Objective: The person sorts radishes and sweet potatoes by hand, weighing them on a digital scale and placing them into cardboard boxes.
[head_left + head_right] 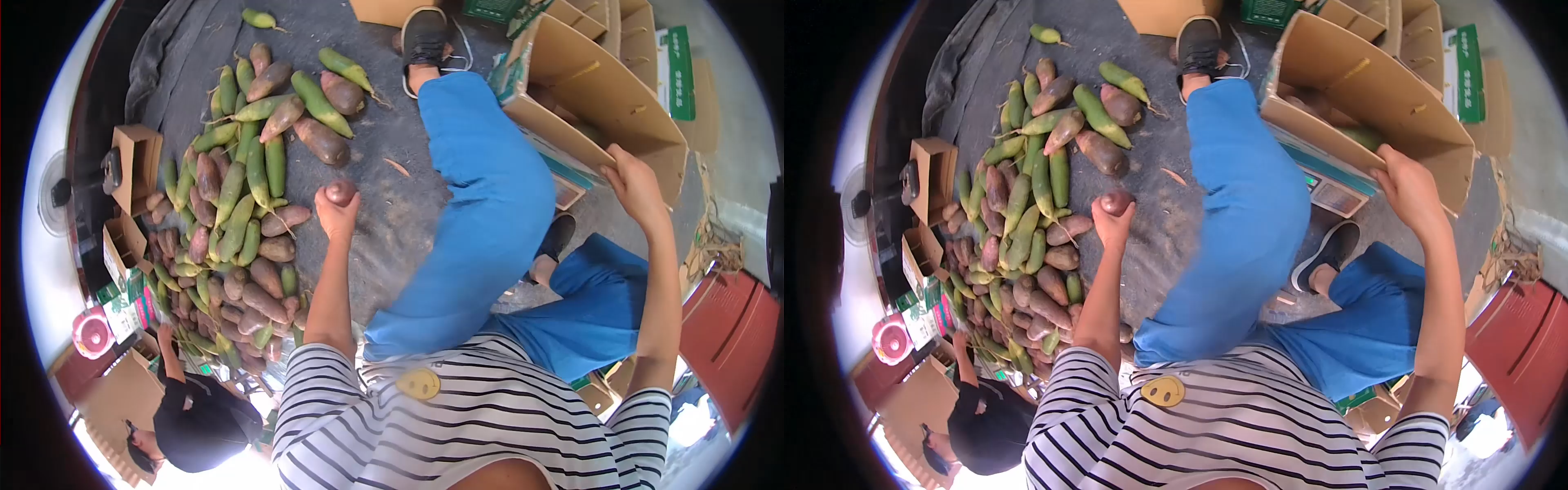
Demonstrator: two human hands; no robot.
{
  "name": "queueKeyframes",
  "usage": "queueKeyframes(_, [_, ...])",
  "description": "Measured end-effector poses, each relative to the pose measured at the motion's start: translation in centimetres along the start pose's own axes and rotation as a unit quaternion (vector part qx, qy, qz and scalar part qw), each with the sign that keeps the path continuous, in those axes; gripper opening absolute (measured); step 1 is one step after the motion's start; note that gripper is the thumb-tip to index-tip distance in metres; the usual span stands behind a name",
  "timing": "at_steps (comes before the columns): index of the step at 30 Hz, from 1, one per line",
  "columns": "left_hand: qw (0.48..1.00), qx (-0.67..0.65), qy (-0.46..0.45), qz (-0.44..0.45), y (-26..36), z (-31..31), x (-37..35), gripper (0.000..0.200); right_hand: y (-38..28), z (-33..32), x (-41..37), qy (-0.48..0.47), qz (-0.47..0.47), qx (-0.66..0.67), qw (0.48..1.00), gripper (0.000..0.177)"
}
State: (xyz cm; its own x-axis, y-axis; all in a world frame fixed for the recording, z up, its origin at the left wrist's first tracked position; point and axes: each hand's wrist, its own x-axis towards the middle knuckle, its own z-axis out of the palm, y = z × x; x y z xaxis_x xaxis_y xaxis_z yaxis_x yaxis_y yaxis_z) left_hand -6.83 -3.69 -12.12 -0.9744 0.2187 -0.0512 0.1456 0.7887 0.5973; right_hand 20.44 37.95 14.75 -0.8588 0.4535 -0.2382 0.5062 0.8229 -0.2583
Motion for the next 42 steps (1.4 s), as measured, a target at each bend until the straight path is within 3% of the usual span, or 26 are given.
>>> queueKeyframes(3, [0.967, -0.19, -0.022, -0.169, -0.2, -0.9, -0.4, 0.064, 0.5, 0.5, -0.2, 0.009, -0.02, -0.004, 1.0, 0.017])
queueKeyframes(5, [0.88, -0.355, -0.056, -0.309, 2.7, -2.5, -0.4, 0.057, 0.7, 0.7, -0.4, 0.018, -0.017, -0.013, 1.0, 0.018])
queueKeyframes(7, [0.824, -0.474, -0.1, -0.295, 4.4, -3.0, -0.1, 0.05, 1.1, 0.8, -0.5, 0.014, -0.005, -0.01, 1.0, 0.018])
queueKeyframes(9, [0.809, -0.524, -0.108, -0.245, 9.7, -4.6, 0.0, 0.047, 1.3, 1.0, -0.8, 0.02, -0.015, -0.011, 1.0, 0.017])
queueKeyframes(11, [0.809, -0.556, -0.147, -0.117, 15.9, -6.5, 0.3, 0.06, 1.5, 1.1, -0.9, 0.015, -0.006, -0.002, 1.0, 0.018])
queueKeyframes(13, [0.799, -0.591, -0.105, 0.014, 25.0, -8.7, -1.3, 0.056, 1.5, 1.5, -1.0, 0.018, -0.005, 0.002, 1.0, 0.018])
queueKeyframes(15, [0.828, -0.529, -0.11, 0.148, 30.3, -9.2, -1.8, 0.049, 1.6, 1.9, -1.1, 0.026, -0.011, -0.007, 1.0, 0.018])
queueKeyframes(17, [0.865, -0.343, -0.126, 0.344, 36.8, -9.4, -2.1, 0.037, 1.6, 1.8, -1.4, 0.04, -0.015, -0.008, 0.999, 0.018])
queueKeyframes(18, [0.854, -0.303, -0.177, 0.384, 40.4, -9.5, -3.3, 0.031, 1.8, 2.0, -1.5, 0.042, -0.019, -0.009, 0.999, 0.018])
queueKeyframes(19, [0.82, -0.298, -0.111, 0.476, 42.1, -7.2, -3.3, 0.036, 1.7, 2.2, -1.4, 0.042, -0.03, -0.01, 0.999, 0.018])
queueKeyframes(20, [0.825, -0.278, -0.11, 0.48, 43.5, -4.9, -3.7, 0.041, 1.5, 1.9, -1.5, 0.012, 0.002, -0.019, 1.0, 0.019])
queueKeyframes(21, [0.824, -0.194, -0.052, 0.53, 45.4, -4.3, -4.6, 0.047, 1.2, 1.7, -1.5, -0.02, 0.027, -0.028, 0.999, 0.022])
queueKeyframes(23, [0.865, -0.018, -0.142, 0.48, 46.0, -2.0, -6.5, 0.051, 2.3, 2.9, -1.5, 0.074, -0.071, -0.042, 0.994, 0.016])
queueKeyframes(24, [0.868, -0.005, -0.116, 0.484, 45.6, -1.1, -7.4, 0.05, 1.6, 2.2, -1.3, 0.056, -0.072, -0.024, 0.996, 0.016])
queueKeyframes(27, [0.857, -0.146, -0.094, 0.486, 43.0, -3.0, -7.3, 0.05, 0.5, 1.6, -1.4, 0.028, -0.063, -0.02, 0.997, 0.016])
queueKeyframes(29, [0.854, -0.224, -0.025, 0.469, 39.0, -3.9, -6.1, 0.048, 0.7, 1.4, -1.4, 0.031, -0.06, -0.028, 0.997, 0.017])
queueKeyframes(31, [0.883, -0.214, -0.007, 0.417, 33.3, -5.7, -5.1, 0.039, 1.2, 1.0, -1.4, 0.043, -0.06, -0.028, 0.997, 0.018])
queueKeyframes(32, [0.907, -0.178, -0.001, 0.383, 30.0, -6.2, -5.1, 0.037, 1.3, 1.0, -1.2, 0.02, -0.052, -0.031, 0.998, 0.018])
queueKeyframes(35, [0.968, -0.053, -0.115, 0.217, 18.0, -7.3, -6.6, 0.035, 0.7, 0.8, -1.4, 0.037, -0.068, -0.016, 0.997, 0.019])
queueKeyframes(38, [0.982, 0.071, -0.16, 0.074, 4.2, -8.6, -10.4, 0.041, 2.6, 1.9, -1.2, 0.028, -0.085, -0.037, 0.995, 0.028])
queueKeyframes(41, [0.982, 0.172, -0.056, -0.059, -8.8, -12.3, -12.9, 0.046, 1.7, 1.8, -1.5, 0.032, -0.072, -0.026, 0.997, 0.032])
queueKeyframes(42, [0.956, 0.247, -0.037, -0.157, -10.8, -14.3, -13.0, 0.049, 1.9, 1.9, -1.3, 0.029, -0.06, -0.011, 0.998, 0.032])
